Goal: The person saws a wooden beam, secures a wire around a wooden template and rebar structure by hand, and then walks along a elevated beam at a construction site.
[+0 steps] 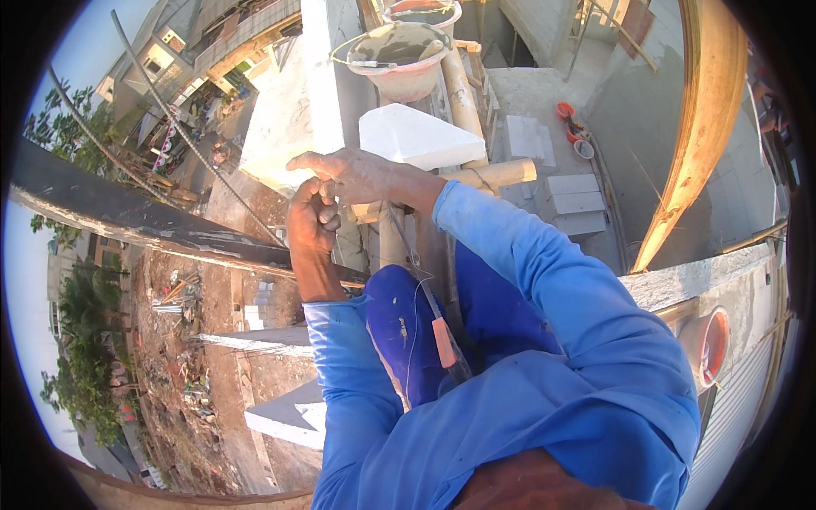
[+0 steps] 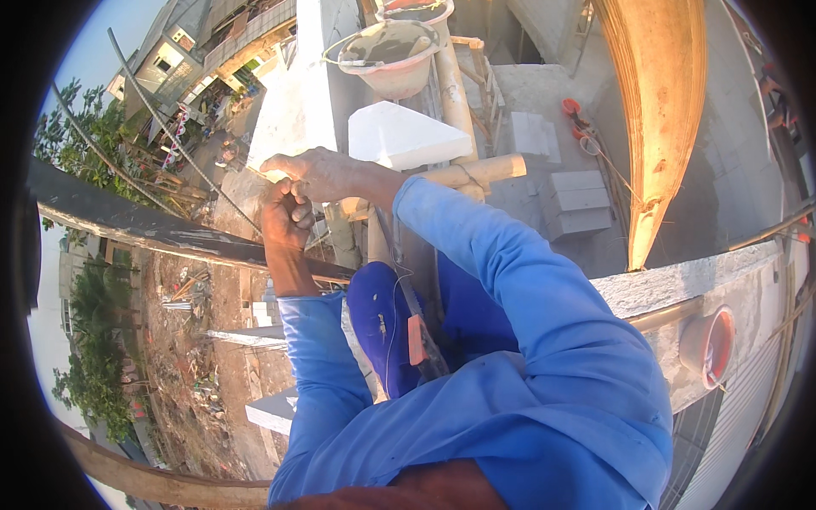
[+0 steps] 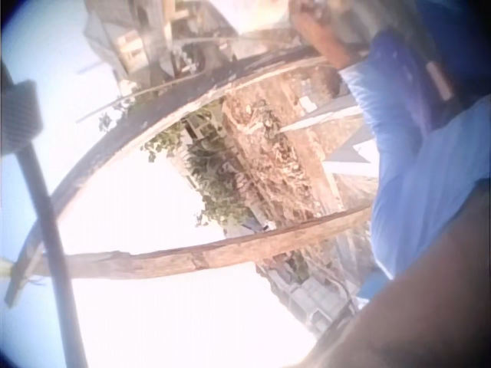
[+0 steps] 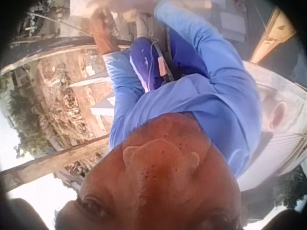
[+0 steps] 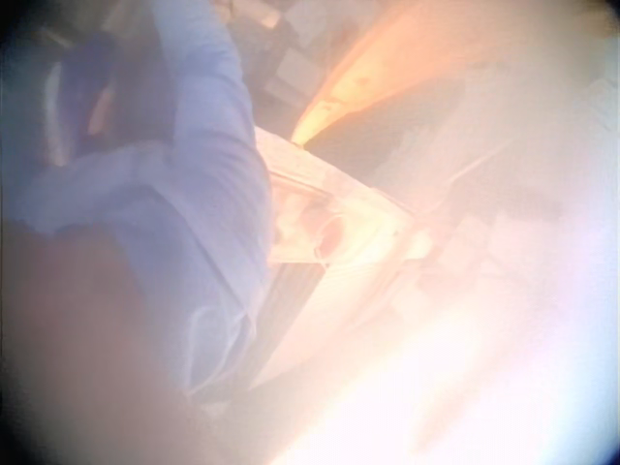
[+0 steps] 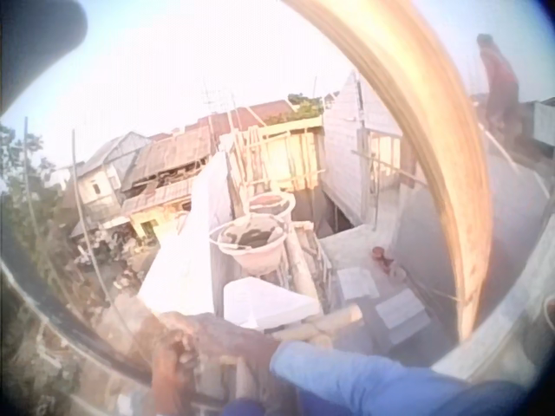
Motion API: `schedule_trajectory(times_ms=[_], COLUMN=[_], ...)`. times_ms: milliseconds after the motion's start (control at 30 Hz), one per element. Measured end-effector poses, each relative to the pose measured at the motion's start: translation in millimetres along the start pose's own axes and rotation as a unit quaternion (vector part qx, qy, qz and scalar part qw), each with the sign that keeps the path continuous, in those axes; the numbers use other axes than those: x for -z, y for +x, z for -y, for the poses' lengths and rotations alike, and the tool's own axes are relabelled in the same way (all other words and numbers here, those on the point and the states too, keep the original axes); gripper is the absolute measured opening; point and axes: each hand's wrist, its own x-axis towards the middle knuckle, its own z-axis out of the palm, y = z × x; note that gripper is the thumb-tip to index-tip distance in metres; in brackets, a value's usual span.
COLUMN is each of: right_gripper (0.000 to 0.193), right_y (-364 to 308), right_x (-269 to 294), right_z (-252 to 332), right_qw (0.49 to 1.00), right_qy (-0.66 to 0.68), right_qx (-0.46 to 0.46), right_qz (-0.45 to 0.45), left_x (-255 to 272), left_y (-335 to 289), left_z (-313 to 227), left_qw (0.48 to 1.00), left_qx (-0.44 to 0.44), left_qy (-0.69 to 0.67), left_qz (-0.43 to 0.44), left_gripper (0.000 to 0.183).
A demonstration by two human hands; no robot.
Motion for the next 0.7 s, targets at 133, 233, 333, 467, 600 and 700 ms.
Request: schedule_trajectory(times_ms=[133, 233, 333, 467, 600, 700], right_gripper=[0.053, 0.056, 0.056, 0.044, 0.018, 0.007], right_y=[3, 4, 7, 15, 27, 41], right_x=[-1, -2, -3, -4, 6, 16], right_z=[5, 5, 6, 1, -14, -13], right_qw=[0.999, 0.998, 0.998, 0.999, 0.991, 0.984], right_qy=[-0.029, -0.052, -0.049, -0.034, -0.033, -0.092], right_qx=[-0.018, -0.006, -0.003, 0.012, 0.124, 0.152], right_qz=[0.028, 0.030, 0.028, 0.024, 0.030, 0.012], left_x=[8, 15, 18, 17, 12, 7], left_y=[1, 8, 7, 2, -9, -17], left_z=[-3, -1, 0, 5, 1, -5], left_qw=[0.997, 0.997, 0.999, 0.994, 0.981, 0.967], left_qx=[0.003, 0.000, -0.016, -0.080, -0.161, -0.217], left_qy=[0.078, 0.073, 0.028, -0.016, 0.011, 0.012], left_qz=[-0.022, -0.036, -0.042, -0.069, -0.103, -0.129], left_gripper=[0.006, 0.006, 0.006, 0.009, 0.015, 0.020])
